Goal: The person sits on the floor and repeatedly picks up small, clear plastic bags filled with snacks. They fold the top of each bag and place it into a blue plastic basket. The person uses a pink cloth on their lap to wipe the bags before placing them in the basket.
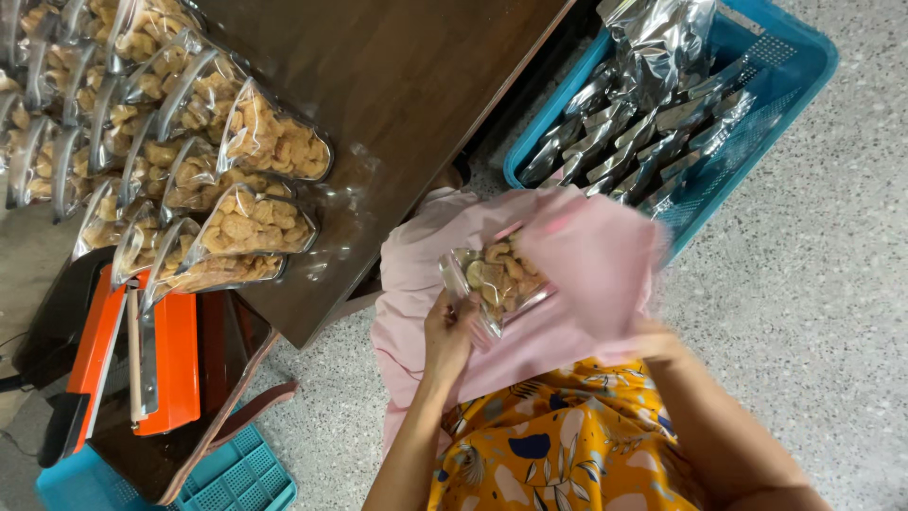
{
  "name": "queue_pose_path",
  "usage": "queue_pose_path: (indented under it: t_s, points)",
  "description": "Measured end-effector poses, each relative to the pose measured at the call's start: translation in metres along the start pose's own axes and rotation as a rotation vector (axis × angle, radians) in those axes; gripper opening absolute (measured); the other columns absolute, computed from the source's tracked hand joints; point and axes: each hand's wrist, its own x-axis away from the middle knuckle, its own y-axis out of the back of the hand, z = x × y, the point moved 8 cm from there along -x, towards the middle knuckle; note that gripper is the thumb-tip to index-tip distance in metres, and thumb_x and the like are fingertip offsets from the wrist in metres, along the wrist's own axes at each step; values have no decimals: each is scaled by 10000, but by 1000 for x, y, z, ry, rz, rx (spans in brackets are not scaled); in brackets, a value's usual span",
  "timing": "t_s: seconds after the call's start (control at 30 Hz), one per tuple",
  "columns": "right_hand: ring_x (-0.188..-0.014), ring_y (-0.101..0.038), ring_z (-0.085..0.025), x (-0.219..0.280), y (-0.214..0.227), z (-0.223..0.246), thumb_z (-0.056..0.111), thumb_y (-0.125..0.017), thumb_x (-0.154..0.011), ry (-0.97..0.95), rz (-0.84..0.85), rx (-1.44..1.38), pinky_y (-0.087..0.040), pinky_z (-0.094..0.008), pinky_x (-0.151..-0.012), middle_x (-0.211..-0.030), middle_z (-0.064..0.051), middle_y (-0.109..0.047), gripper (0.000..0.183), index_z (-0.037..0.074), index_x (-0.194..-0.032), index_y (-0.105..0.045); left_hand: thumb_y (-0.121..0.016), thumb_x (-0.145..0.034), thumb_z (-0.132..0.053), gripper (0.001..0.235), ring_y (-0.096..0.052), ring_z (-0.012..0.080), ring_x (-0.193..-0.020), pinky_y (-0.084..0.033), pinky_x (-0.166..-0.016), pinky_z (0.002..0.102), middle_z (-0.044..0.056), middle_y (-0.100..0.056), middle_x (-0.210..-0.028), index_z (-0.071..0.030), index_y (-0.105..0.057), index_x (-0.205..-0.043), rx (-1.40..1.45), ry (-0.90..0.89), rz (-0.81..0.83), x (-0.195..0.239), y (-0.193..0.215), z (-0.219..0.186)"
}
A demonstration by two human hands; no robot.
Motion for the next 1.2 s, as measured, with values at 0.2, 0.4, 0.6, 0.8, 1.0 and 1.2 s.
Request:
queue_pose_path:
  t_s: [0.2, 0.4, 0.6, 0.8, 1.0, 1.2]
  points:
    - [-724, -669, -232, -6, -45, 10, 647, -588, -904, 46, -58, 216, -559, -435, -656, -946, -4, -660, 415, 269, -1074, -564, -450, -989, -216, 311, -563, 180, -587, -361, -461, 320, 79, -685, -808, -28, -638, -1151, 423, 213, -13, -3, 0, 22]
    - [-811, -705, -264, 7, -58, -102, 378, -502, -1059, -346, -69, 296, -599, -428, -658, -1097, -100, -720, 326, 177, -1284, -626, -625, -970, -110, 215, -622, 114, -712, -508, -618, 286, 57, -710, -877, -16, -678, -1156, 18, -106, 9, -7, -4, -8]
    - [-992, -650, -305, 71, -16, -213, 593, -340, -974, -1040, -183, -332, -601, -437, -753, -1226, -208, -621, 661, 130, -1387, -570, -670, -974, -231, 291, -623, 118, -797, -524, -713, 286, 46, -709, -942, -21, -683, -1174, 38, -101, 27, -10, 1, -11]
    - [-1159, -629, -292, 114, 102, -185, 857, -445, -956, -846, -845, -1367, -585, -544, -1009, -1236, -131, -540, 843, 78, -1273, -503, -638, -1030, -273, 292, -581, 141, -809, -490, -733, 297, 65, -667, -937, -11, -693, -1146, -20, -131, 52, -18, 11, -8]
    - [-1009, -691, -284, 41, 38, -89, 535, -835, -779, -629, -213, -618, -627, -397, -807, -1206, -158, -667, 821, -33, -1319, -591, -607, -986, -201, 212, -666, 220, -652, -536, -580, 311, 141, -698, -829, -46, -634, -1128, 53, -51, 128, -22, 2, 6]
    - [-527, -582, -189, -32, -72, -76, 363, -596, -996, -536, 492, 429, -526, -425, -536, -711, -55, -669, 328, 59, -986, -720, -626, -963, -85, 263, -644, 137, -770, -547, -656, 295, 73, -702, -948, -9, -659, -1212, 71, -157, 15, -26, 2, 16]
